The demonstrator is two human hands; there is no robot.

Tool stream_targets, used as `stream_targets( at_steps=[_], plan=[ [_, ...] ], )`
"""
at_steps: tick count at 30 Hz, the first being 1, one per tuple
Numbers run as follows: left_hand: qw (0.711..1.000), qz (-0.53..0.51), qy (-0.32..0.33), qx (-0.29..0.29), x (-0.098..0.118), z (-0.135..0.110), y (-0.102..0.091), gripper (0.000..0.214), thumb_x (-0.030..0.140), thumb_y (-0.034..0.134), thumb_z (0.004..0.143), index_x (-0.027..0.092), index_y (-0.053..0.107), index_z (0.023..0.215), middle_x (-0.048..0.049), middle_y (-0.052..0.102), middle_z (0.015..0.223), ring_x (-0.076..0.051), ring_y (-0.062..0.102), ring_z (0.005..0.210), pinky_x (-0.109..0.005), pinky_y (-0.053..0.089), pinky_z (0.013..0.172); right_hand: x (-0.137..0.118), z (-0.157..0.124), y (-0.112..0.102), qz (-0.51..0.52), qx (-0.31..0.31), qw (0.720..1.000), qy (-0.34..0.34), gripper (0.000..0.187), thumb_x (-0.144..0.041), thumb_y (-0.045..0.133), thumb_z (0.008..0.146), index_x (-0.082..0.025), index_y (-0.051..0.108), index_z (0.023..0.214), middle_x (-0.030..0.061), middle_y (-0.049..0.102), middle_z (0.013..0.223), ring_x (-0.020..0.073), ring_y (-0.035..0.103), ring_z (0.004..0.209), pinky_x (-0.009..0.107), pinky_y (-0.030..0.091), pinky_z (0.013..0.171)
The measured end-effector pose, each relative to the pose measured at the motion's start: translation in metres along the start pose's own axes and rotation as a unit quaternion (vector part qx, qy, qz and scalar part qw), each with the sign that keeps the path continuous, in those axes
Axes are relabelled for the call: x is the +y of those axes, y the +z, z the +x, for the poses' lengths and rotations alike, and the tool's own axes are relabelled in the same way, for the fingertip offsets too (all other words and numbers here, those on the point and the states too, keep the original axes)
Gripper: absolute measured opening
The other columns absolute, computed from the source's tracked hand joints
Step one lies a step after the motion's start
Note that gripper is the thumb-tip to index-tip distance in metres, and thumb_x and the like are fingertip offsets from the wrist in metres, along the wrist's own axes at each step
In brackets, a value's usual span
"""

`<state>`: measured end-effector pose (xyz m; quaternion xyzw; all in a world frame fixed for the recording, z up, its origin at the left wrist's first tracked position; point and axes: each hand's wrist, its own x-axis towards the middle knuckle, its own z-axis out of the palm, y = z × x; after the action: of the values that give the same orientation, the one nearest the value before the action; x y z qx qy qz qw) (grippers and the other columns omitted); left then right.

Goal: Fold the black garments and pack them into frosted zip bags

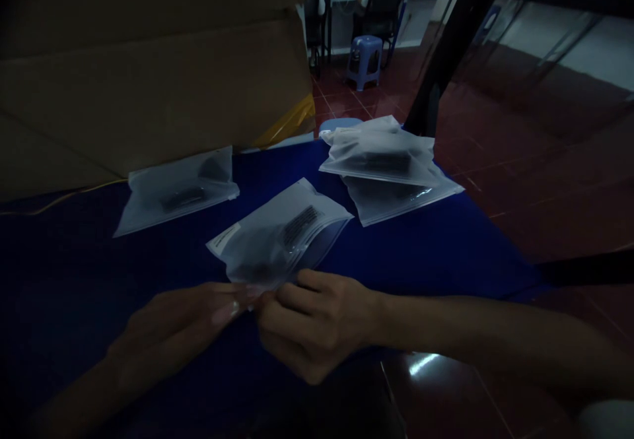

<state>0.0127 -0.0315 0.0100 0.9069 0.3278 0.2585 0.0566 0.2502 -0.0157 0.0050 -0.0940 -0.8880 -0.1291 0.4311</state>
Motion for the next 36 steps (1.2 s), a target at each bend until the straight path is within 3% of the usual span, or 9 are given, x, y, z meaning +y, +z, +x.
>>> stream_targets(
  at_steps=[3, 5, 8, 12, 14, 19, 23, 31, 36],
  plan=[
    [0.999, -0.006, 0.051, 0.008, 0.009, 0.006, -0.011, 0.037, 0.006, 0.049, 0.104, 0.027, 0.065, 0.13, 0.0066, 0.081, 0.099, -0.007, 0.078, 0.086, -0.013, 0.063, 0.081, 0.002, -0.002, 0.003, 0.004, 0.009, 1.0, 0.007, 0.02, -0.004, 0.059, 0.087, -0.01, 0.072, 0.073, 0.0041, 0.071, 0.073, 0.0103, 0.052, 0.053, 0.027, 0.033, 0.044],
    [0.998, 0.006, 0.06, 0.025, 0.013, 0.009, -0.013, 0.039, 0.008, 0.051, 0.105, 0.028, 0.062, 0.135, 0.0061, 0.081, 0.1, -0.008, 0.079, 0.088, -0.014, 0.062, 0.086, 0.002, -0.003, 0.004, 0.019, 0.01, 1.0, 0.012, 0.02, -0.005, 0.058, 0.088, -0.011, 0.072, 0.076, 0.0038, 0.071, 0.075, 0.0111, 0.052, 0.054, 0.028, 0.033, 0.045],
    [0.996, 0.009, 0.07, 0.049, 0.011, 0.007, -0.008, 0.055, 0.009, 0.049, 0.106, 0.035, 0.044, 0.154, 0.008, 0.081, 0.101, -0.009, 0.079, 0.092, -0.017, 0.063, 0.089, 0.002, -0.004, 0.005, 0.04, -0.001, 0.999, 0.029, 0.027, -0.004, 0.053, 0.09, -0.014, 0.066, 0.069, 0.0023, 0.07, 0.073, 0.0109, 0.05, 0.053, 0.029, 0.032, 0.046],
    [0.993, 0.004, 0.107, 0.051, 0.006, 0.004, -0.003, 0.06, 0.008, 0.044, 0.107, 0.028, 0.029, 0.162, 0.0067, 0.08, 0.1, -0.008, 0.078, 0.093, -0.017, 0.063, 0.089, 0.001, -0.003, 0.003, 0.059, -0.033, 0.997, 0.044, 0.031, -0.005, 0.052, 0.091, -0.016, 0.061, 0.064, -0.0008, 0.064, 0.068, 0.0104, 0.047, 0.054, 0.03, 0.032, 0.048],
    [0.994, 0.016, 0.105, 0.038, 0.005, 0.005, -0.004, 0.059, 0.007, 0.05, 0.105, 0.023, 0.034, 0.16, 0.0059, 0.08, 0.1, -0.008, 0.077, 0.098, -0.018, 0.063, 0.092, 0.003, -0.003, 0.002, 0.062, -0.05, 0.996, 0.048, 0.031, -0.006, 0.05, 0.094, -0.016, 0.062, 0.067, -0.0009, 0.063, 0.07, 0.0108, 0.049, 0.057, 0.029, 0.035, 0.05],
    [0.985, 0.063, 0.128, 0.099, 0.001, 0.011, -0.003, 0.03, 0.009, 0.06, 0.102, 0.017, 0.063, 0.131, 0.0036, 0.081, 0.103, -0.009, 0.077, 0.1, -0.022, 0.063, 0.096, 0.012, -0.006, -0.001, -0.024, -0.097, 0.993, 0.056, 0.026, -0.006, 0.055, 0.096, -0.016, 0.066, 0.074, -0.0019, 0.061, 0.069, 0.011, 0.048, 0.06, 0.027, 0.038, 0.054],
    [0.984, 0.076, 0.12, 0.105, -0.001, 0.014, -0.003, 0.026, 0.005, 0.064, 0.098, 0.016, 0.069, 0.121, 0.0034, 0.081, 0.096, -0.011, 0.077, 0.097, -0.025, 0.062, 0.098, 0.015, -0.007, -0.002, -0.107, -0.116, 0.986, 0.056, 0.02, -0.006, 0.061, 0.095, -0.016, 0.07, 0.08, -0.0008, 0.066, 0.073, 0.0131, 0.053, 0.067, 0.028, 0.042, 0.059],
    [0.979, 0.143, 0.122, 0.078, -0.005, 0.013, -0.011, 0.026, -0.001, 0.058, 0.098, 0.016, 0.069, 0.114, 0.0018, 0.078, 0.091, -0.012, 0.076, 0.089, -0.034, 0.061, 0.101, 0.017, -0.009, -0.005, -0.287, -0.21, 0.926, 0.126, 0.021, -0.001, 0.06, 0.092, -0.016, 0.072, 0.083, 0.0048, 0.072, 0.081, 0.0197, 0.058, 0.078, 0.033, 0.043, 0.068],
    [0.968, 0.212, 0.124, 0.044, -0.011, 0.014, -0.021, 0.027, -0.002, 0.058, 0.097, 0.014, 0.068, 0.116, -0.0003, 0.074, 0.085, -0.015, 0.073, 0.083, -0.041, 0.062, 0.097, 0.034, -0.016, -0.012, -0.327, -0.284, 0.879, 0.198, 0.02, -0.001, 0.058, 0.09, -0.016, 0.071, 0.086, 0.008, 0.069, 0.08, 0.0234, 0.055, 0.078, 0.035, 0.04, 0.065]
  ],
)
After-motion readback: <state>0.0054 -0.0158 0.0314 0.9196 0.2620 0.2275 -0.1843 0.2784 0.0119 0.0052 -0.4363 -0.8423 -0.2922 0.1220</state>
